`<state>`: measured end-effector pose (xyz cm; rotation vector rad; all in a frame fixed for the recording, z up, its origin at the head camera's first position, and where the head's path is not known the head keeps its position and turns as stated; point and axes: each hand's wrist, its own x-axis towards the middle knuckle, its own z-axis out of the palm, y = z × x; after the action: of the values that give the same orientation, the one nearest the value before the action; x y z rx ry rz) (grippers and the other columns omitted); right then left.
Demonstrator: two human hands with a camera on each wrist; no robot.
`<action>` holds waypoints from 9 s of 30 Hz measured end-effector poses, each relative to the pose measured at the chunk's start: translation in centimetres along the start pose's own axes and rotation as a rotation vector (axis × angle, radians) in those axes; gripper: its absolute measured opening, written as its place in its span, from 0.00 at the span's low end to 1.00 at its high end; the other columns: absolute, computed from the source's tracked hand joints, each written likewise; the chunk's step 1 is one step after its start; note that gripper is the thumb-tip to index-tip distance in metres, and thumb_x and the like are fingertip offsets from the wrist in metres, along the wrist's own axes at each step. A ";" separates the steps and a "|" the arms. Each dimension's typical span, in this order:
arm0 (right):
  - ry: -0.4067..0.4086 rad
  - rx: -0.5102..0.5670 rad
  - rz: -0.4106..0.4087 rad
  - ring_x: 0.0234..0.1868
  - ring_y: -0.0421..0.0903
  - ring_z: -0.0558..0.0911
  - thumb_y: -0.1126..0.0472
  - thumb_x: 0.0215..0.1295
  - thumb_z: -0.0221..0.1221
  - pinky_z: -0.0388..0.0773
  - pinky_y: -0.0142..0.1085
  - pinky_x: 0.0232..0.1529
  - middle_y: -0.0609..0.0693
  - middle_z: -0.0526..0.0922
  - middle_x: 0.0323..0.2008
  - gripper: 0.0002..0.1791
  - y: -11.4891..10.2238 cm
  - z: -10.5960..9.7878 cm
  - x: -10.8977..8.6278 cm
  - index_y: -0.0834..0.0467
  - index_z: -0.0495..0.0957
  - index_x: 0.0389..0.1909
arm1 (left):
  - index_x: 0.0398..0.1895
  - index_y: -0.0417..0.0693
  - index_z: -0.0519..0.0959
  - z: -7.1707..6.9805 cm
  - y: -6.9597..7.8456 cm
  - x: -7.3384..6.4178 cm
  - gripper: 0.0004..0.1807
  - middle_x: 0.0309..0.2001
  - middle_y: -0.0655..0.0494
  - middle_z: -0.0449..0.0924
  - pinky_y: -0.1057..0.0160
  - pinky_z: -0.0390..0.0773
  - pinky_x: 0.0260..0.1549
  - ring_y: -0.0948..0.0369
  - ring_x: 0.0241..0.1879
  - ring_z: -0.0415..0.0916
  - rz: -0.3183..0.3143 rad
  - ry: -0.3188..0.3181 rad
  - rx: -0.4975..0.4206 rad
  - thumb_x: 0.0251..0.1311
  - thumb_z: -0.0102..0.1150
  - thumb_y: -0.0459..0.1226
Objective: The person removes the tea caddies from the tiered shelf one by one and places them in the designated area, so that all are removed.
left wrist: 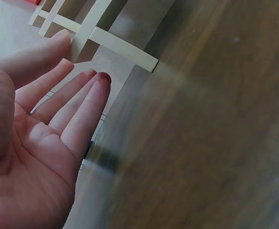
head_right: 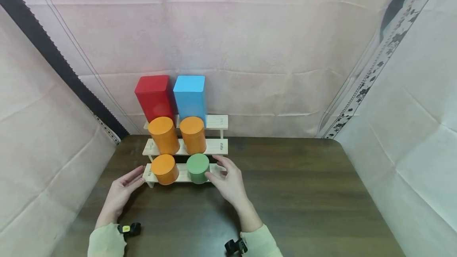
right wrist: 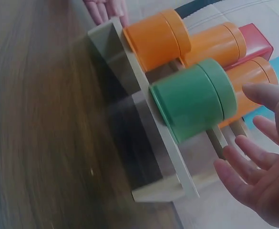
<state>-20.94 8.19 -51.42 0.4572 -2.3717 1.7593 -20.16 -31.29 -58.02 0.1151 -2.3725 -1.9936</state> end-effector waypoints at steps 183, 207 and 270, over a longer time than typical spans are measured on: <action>0.332 -0.310 0.239 0.68 0.63 0.73 0.58 0.57 0.81 0.73 0.60 0.68 0.64 0.71 0.67 0.50 10.4 -5.5 7.4 0.59 0.67 0.78 | 0.78 0.42 0.72 0.6 1.2 -0.2 0.31 0.75 0.45 0.72 0.66 0.82 0.57 0.49 0.70 0.74 -0.014 -0.009 0.257 0.77 0.65 0.42; 0.377 -0.224 0.263 0.67 0.61 0.75 0.60 0.54 0.83 0.72 0.59 0.69 0.64 0.75 0.65 0.50 11.0 -5.7 7.0 0.57 0.69 0.78 | 0.78 0.41 0.72 0.9 1.2 0.2 0.31 0.75 0.44 0.72 0.67 0.83 0.56 0.49 0.69 0.75 -0.014 -0.015 0.246 0.77 0.65 0.40; 0.199 0.233 0.440 0.77 0.60 0.68 0.57 0.70 0.73 0.67 0.56 0.76 0.65 0.60 0.80 0.57 12.3 -9.8 3.6 0.50 0.45 0.89 | 0.78 0.40 0.71 0.5 1.2 -0.1 0.29 0.75 0.43 0.71 0.65 0.83 0.57 0.47 0.70 0.75 -0.038 -0.020 0.217 0.77 0.63 0.36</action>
<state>-28.97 20.23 -58.50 -0.2312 -2.2562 2.1549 -20.09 -30.62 -56.93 0.1481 -2.6118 -1.7527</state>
